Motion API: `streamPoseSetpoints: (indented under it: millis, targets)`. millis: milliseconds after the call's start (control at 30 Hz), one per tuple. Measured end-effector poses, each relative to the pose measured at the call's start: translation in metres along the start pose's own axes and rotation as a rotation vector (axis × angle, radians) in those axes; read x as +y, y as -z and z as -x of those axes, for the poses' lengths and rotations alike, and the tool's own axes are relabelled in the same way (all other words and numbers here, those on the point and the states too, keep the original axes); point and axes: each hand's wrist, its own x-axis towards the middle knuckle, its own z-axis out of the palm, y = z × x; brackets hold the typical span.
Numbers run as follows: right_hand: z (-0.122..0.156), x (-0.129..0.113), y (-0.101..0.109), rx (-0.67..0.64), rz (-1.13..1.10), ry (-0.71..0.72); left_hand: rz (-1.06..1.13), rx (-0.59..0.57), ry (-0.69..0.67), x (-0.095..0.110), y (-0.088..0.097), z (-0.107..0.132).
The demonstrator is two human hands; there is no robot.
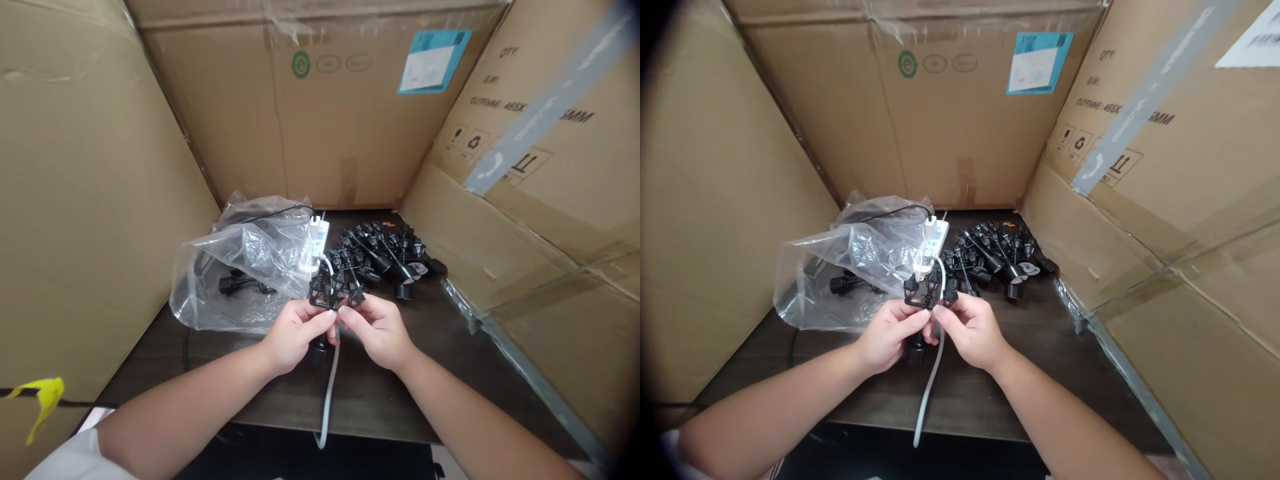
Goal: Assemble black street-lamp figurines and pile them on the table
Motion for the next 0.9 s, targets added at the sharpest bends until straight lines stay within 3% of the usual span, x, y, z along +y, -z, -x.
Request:
streamPoseSetpoints:
  millis: [167,267,333,533,633,733,900]
  targets:
    - [0.001,0.003,0.006,0.100,0.483,0.356,0.043,0.089,0.062,0.000,-0.009,0.003]
    - [0.001,0.002,0.007,0.099,0.602,0.496,0.112,0.128,0.042,-0.001,-0.012,0.003]
    - [0.001,-0.002,0.005,0.079,0.540,0.451,0.116,0.129,0.008,-0.001,-0.012,0.003]
    - [0.003,0.002,-0.003,0.097,0.065,0.007,0.003,0.141,-0.084,-0.001,-0.012,0.005]
    - [0.005,0.010,-0.005,0.087,-0.118,-0.116,-0.002,0.148,-0.124,-0.002,-0.013,0.006]
    - [0.005,0.005,-0.006,0.096,-0.053,-0.046,0.024,0.144,-0.133,-0.005,-0.013,0.006]
    - [0.004,-0.012,-0.005,0.087,0.359,0.329,0.115,0.109,-0.130,-0.011,-0.014,0.007]
